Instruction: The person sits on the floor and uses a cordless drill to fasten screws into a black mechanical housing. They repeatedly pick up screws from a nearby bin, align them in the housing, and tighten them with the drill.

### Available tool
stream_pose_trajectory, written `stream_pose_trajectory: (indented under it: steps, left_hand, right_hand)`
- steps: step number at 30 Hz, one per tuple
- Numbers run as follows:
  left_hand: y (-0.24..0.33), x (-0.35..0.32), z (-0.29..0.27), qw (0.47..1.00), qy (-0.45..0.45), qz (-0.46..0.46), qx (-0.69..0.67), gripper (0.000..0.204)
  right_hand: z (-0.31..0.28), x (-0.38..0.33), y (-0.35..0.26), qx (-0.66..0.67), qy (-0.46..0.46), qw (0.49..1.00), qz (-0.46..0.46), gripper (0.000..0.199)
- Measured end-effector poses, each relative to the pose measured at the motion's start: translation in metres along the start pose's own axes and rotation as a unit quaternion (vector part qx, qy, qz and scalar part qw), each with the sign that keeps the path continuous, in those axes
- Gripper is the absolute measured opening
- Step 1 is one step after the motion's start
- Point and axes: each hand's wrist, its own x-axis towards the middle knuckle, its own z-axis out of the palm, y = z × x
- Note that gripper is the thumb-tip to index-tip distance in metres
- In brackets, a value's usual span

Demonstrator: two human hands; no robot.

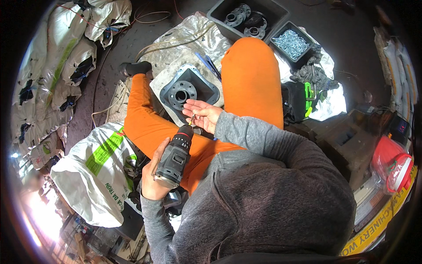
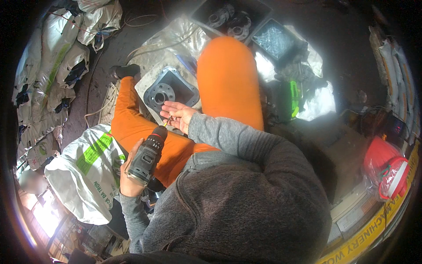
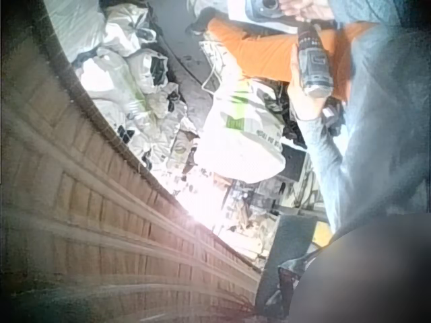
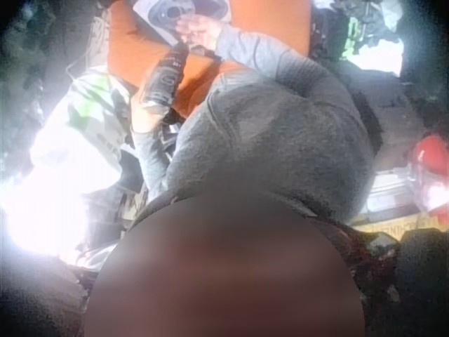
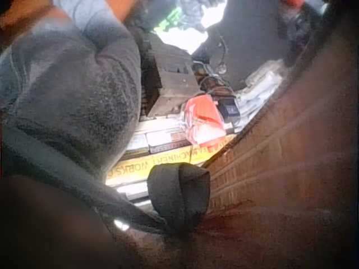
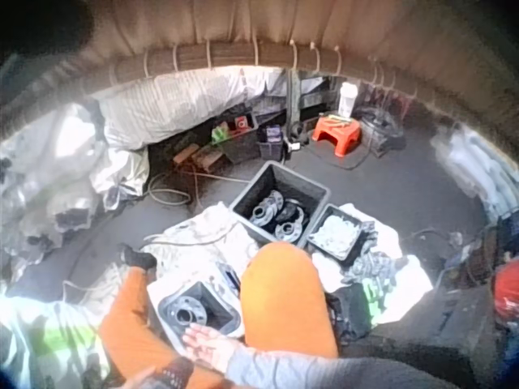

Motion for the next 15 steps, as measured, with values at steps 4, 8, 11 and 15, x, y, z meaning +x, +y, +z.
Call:
stream_pose_trajectory:
  steps: [4, 8, 11, 15]
  left_hand:
    - [-0.005, 0.01, -0.006, 0.984, 0.051, 0.134, 0.11, 0.05]
    - [-0.016, 0.019, -0.019, 0.996, 0.052, 0.067, 0.038, 0.042]
    - [-0.024, 0.031, -0.024, 0.995, 0.028, 0.077, 0.06, 0.038]
    - [-0.03, 0.049, -0.025, 0.995, 0.018, 0.088, 0.043, 0.035]
  right_hand:
    - [-0.008, 0.0, -0.004, -0.013, 0.047, 0.999, -0.021, 0.028]
    - [-0.021, 0.007, -0.013, -0.054, 0.149, 0.983, -0.089, 0.022]
    - [-0.027, 0.016, -0.015, -0.108, 0.168, 0.974, -0.109, 0.02]
    - [-0.027, 0.026, -0.012, -0.259, 0.199, 0.935, -0.14, 0.025]
